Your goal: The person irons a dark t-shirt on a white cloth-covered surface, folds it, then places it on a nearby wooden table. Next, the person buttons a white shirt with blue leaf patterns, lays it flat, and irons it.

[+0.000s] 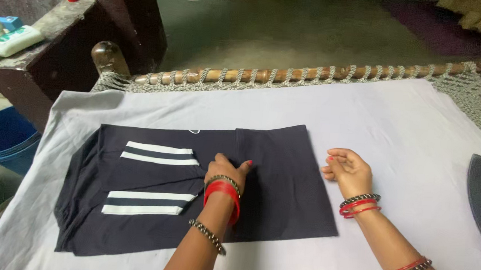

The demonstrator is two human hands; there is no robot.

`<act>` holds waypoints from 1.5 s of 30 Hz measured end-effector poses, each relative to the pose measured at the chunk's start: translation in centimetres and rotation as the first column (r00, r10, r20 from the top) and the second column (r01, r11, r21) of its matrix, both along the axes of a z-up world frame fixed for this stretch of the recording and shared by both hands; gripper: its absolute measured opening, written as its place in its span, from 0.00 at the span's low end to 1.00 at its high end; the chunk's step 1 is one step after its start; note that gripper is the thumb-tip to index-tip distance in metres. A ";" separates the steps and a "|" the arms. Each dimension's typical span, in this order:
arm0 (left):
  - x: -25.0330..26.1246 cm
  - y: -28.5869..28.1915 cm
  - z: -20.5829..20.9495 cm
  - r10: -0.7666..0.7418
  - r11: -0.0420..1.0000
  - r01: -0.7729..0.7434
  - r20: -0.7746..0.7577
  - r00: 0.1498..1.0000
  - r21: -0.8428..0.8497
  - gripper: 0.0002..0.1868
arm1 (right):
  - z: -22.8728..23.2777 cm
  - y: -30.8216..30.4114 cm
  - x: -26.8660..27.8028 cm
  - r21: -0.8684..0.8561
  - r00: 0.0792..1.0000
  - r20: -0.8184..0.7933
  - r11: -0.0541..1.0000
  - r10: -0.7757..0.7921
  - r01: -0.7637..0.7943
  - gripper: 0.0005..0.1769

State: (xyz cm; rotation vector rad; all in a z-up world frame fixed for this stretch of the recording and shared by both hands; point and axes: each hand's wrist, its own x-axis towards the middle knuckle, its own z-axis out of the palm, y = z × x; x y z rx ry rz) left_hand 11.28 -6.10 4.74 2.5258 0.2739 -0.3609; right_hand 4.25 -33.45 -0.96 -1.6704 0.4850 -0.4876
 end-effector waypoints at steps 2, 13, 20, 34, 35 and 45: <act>0.7 -0.6 0.8 0.005 1.000 -0.002 -0.123 0.992 0.019 0.41 | -0.9 -1.1 -0.4 0.041 0.999 0.027 0.998 -0.039 0.038 0.10; 0.3 -1.5 0.0 -0.133 0.989 0.132 0.007 0.991 0.071 0.31 | -3.6 -2.3 -0.9 0.078 0.999 0.029 0.996 -0.037 0.035 0.10; 0.0 -0.5 -1.5 -0.123 0.992 0.129 0.265 0.956 -0.005 0.20 | -3.9 -2.4 -0.8 0.041 0.999 0.010 0.999 -0.031 0.031 0.10; -2.3 -2.0 -3.3 -0.629 0.778 0.433 0.549 0.550 0.456 0.28 | -1.3 1.7 -2.0 -0.285 0.965 0.218 0.955 0.143 -0.078 0.12; -2.6 -2.6 -4.1 -0.662 0.743 0.526 0.571 0.485 0.415 0.29 | -0.8 3.1 -2.9 -0.438 0.969 0.161 0.893 0.187 -0.099 0.12; -3.0 -2.8 -5.4 -0.661 0.738 0.526 0.295 0.690 0.423 0.42 | 0.4 8.7 -8.9 -0.909 0.890 -0.206 0.257 0.407 -0.328 0.27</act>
